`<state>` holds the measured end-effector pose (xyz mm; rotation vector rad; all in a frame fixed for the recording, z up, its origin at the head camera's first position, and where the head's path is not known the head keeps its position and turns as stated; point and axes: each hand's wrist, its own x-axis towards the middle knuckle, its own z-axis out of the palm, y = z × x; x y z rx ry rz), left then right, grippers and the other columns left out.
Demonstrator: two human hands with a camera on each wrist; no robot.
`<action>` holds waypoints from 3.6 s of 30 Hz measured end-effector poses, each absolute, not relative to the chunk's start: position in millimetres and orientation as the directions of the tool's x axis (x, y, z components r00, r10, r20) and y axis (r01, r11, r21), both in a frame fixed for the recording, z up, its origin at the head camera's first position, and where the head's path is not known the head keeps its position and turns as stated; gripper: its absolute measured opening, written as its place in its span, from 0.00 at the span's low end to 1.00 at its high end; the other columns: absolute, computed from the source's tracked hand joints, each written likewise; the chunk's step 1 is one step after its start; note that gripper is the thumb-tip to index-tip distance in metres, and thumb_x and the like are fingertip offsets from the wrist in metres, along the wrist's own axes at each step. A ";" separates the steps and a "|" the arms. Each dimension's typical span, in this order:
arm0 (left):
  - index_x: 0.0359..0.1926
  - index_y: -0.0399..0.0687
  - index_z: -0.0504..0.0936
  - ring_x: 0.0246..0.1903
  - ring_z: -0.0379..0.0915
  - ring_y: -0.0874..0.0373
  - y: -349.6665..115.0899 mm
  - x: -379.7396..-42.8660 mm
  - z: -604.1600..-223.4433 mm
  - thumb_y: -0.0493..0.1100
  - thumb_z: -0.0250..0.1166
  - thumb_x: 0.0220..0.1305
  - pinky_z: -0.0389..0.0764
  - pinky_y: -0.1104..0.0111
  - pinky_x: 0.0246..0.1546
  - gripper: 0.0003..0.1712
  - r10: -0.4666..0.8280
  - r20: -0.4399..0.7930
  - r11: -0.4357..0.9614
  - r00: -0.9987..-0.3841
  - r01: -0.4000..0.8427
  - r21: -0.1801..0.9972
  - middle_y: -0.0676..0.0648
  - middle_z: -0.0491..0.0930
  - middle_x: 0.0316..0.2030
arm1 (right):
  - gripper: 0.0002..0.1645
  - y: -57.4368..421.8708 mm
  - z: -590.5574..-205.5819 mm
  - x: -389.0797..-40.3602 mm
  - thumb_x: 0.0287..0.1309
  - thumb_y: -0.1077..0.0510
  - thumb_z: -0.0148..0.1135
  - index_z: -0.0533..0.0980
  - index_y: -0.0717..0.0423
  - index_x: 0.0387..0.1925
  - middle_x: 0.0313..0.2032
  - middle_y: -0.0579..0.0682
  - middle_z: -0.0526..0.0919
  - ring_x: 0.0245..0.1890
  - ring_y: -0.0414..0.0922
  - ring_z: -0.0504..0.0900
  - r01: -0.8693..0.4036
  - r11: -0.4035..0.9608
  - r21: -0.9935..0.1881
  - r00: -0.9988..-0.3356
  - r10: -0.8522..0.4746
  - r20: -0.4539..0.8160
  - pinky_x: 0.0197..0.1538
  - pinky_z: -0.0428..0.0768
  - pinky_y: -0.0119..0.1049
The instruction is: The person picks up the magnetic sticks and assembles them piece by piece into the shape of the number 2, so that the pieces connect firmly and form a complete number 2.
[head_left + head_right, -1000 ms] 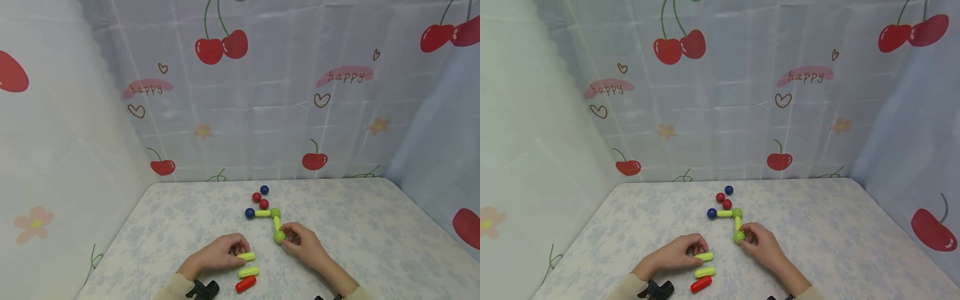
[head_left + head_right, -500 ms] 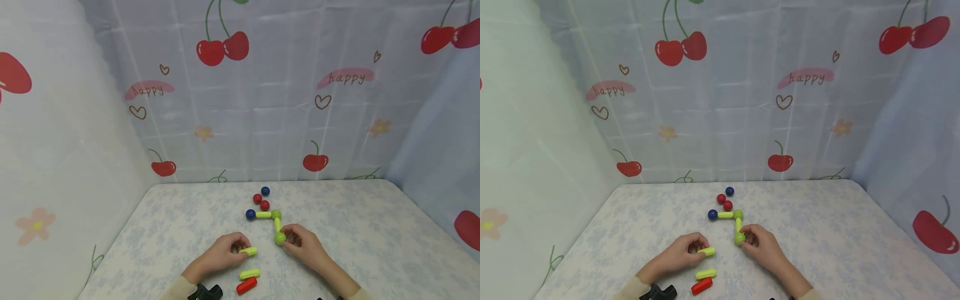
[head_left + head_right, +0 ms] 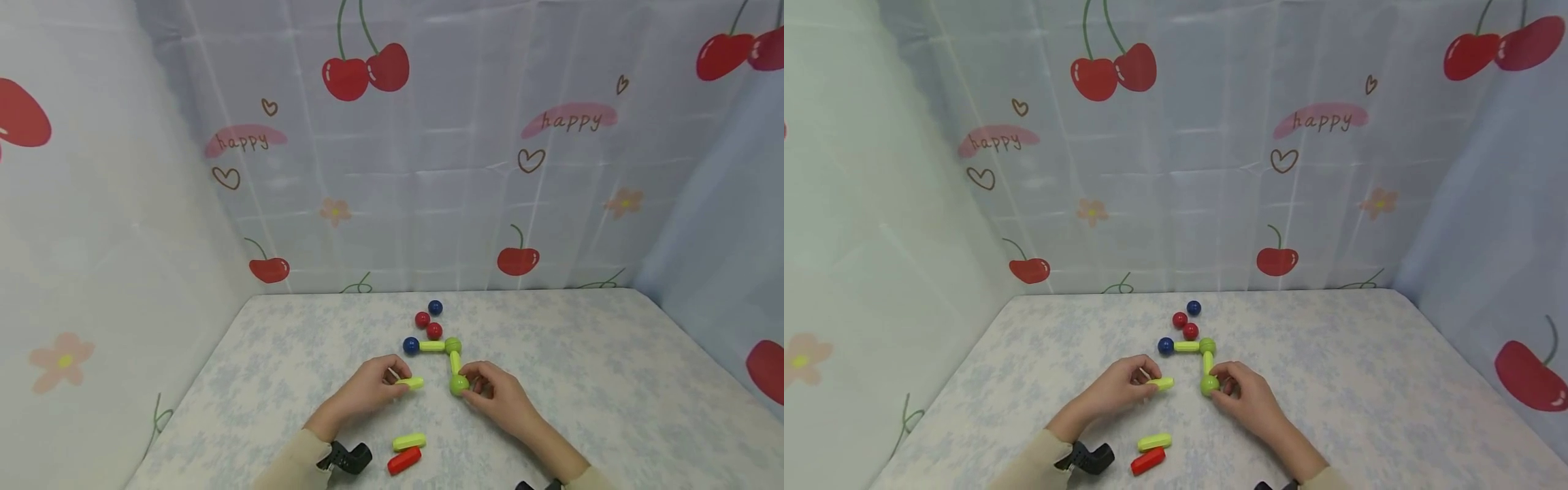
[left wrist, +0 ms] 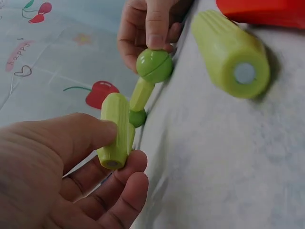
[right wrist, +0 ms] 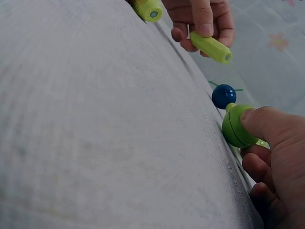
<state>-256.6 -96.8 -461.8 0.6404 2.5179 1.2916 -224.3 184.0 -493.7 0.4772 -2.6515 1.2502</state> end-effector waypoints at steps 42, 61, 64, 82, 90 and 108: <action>0.42 0.55 0.84 0.37 0.81 0.66 -70.2 -260.4 -491.8 0.41 0.72 0.61 0.80 0.74 0.40 0.09 0.441 0.121 0.372 -0.889 0.304 0.877 0.52 0.85 0.39 | 0.18 184.0 -494.2 -225.1 0.55 0.55 0.74 0.79 0.45 0.48 0.37 0.41 0.81 0.30 0.30 0.75 -0.343 0.603 -0.720 -0.940 -0.224 0.259 0.32 0.76 0.28; 0.41 0.58 0.84 0.34 0.77 0.68 -70.5 -260.9 -493.0 0.42 0.72 0.61 0.78 0.73 0.37 0.08 0.448 0.139 0.421 -0.883 0.346 0.838 0.57 0.84 0.36 | 0.19 184.2 -493.3 -225.2 0.56 0.55 0.73 0.79 0.45 0.50 0.37 0.41 0.81 0.31 0.30 0.75 -0.354 0.602 -0.715 -0.935 -0.234 0.266 0.32 0.76 0.28; 0.41 0.58 0.83 0.34 0.77 0.67 -69.8 -259.7 -492.2 0.43 0.72 0.61 0.78 0.74 0.37 0.08 0.446 0.131 0.425 -0.886 0.338 0.840 0.57 0.83 0.36 | 0.20 185.3 -493.8 -223.9 0.57 0.55 0.73 0.79 0.44 0.52 0.38 0.41 0.81 0.31 0.30 0.76 -0.379 0.599 -0.705 -0.925 -0.254 0.282 0.32 0.76 0.28; 0.43 0.59 0.83 0.36 0.78 0.66 -70.7 -260.5 -494.6 0.48 0.67 0.67 0.79 0.73 0.36 0.05 0.424 0.131 0.402 -0.896 0.316 0.859 0.57 0.83 0.39 | 0.20 185.7 -492.8 -223.6 0.57 0.54 0.72 0.79 0.42 0.52 0.38 0.40 0.80 0.31 0.30 0.76 -0.391 0.604 -0.695 -0.920 -0.274 0.280 0.32 0.76 0.28; 0.43 0.57 0.82 0.31 0.77 0.62 -70.6 -262.0 -494.5 0.50 0.63 0.71 0.80 0.71 0.32 0.06 0.381 0.092 0.354 -0.920 0.238 0.905 0.54 0.82 0.38 | 0.20 185.3 -491.7 -224.0 0.57 0.55 0.72 0.79 0.42 0.51 0.37 0.40 0.80 0.31 0.30 0.75 -0.384 0.607 -0.696 -0.923 -0.268 0.276 0.31 0.75 0.28; 0.47 0.44 0.81 0.37 0.81 0.59 -72.9 -266.1 -490.0 0.44 0.59 0.73 0.84 0.69 0.36 0.10 0.383 0.072 0.244 -0.921 0.176 0.954 0.44 0.83 0.42 | 0.20 184.3 -490.7 -224.4 0.57 0.54 0.72 0.79 0.41 0.51 0.38 0.40 0.80 0.32 0.30 0.75 -0.381 0.608 -0.697 -0.924 -0.270 0.270 0.32 0.75 0.28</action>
